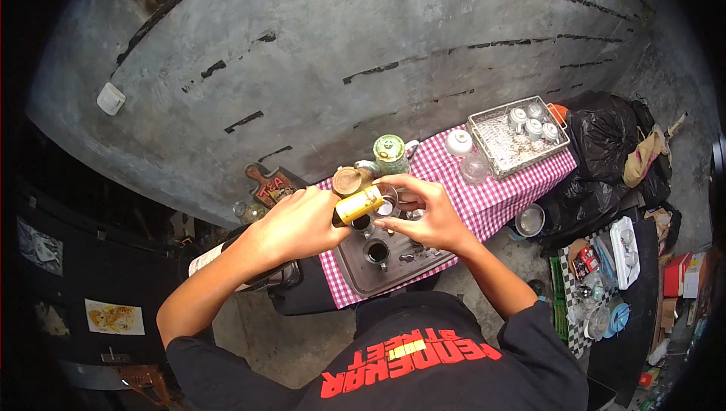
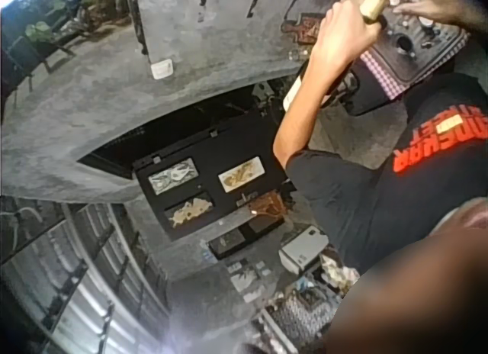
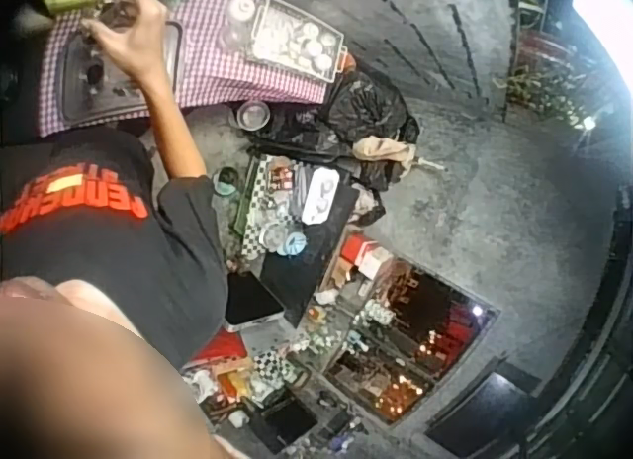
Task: The recorder pours liquid from a bottle into several small glasses arranged on a tray.
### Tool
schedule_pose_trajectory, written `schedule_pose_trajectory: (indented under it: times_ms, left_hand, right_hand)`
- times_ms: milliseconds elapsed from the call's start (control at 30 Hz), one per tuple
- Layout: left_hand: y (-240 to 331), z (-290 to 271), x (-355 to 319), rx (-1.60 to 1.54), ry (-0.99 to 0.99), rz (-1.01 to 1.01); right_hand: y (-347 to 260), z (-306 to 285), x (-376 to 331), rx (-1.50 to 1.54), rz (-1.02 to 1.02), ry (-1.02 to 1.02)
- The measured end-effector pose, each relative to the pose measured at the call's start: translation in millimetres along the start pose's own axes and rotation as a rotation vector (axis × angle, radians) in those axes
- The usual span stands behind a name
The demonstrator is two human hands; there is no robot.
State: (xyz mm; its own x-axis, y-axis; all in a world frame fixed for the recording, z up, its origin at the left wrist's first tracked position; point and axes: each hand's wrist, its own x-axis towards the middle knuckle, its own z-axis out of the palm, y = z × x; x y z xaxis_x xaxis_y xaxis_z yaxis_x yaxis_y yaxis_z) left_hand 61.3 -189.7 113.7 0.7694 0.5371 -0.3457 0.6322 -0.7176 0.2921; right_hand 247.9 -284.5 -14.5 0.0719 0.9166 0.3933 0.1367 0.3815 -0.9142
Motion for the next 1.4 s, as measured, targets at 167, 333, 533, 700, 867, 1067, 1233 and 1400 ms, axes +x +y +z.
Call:
schedule_pose_trajectory:
  times_ms: [167, 333, 533, 700, 867, 1067, 1233, 1400]
  left_hand:
    - [2, 0, 0, 0.003, 0.0, 0.012]
    - [0, 1, 1, 0.015, -0.011, -0.001]
    - [2, -1, 0, 0.015, -0.015, -0.011]
    - [0, 2, -1, 0.011, 0.0, -0.011]
    - [-4, 8, -2, -0.038, 0.014, 0.0]
    - [-29, 22, -2, -0.385, 0.177, 0.012]
    - [-77, 45, 0, -0.734, 0.394, -0.161]
    - [-153, 91, 9, -1.045, 0.76, -0.142]
  right_hand:
    - [0, -2, -1, -0.005, 0.002, -0.037]
    - [1, -2, -1, -0.002, 0.011, -0.039]
    - [1, -2, -1, -0.014, 0.002, -0.032]
    - [1, 1, -2, 0.046, 0.028, -0.008]
    - [-1, 4, -3, 0.097, 0.076, -0.008]
    - [2, 9, -5, 0.212, 0.16, 0.042]
    - [10, 7, -12, 0.246, 0.192, 0.12]
    - [30, 11, -22, 0.275, 0.198, 0.163]
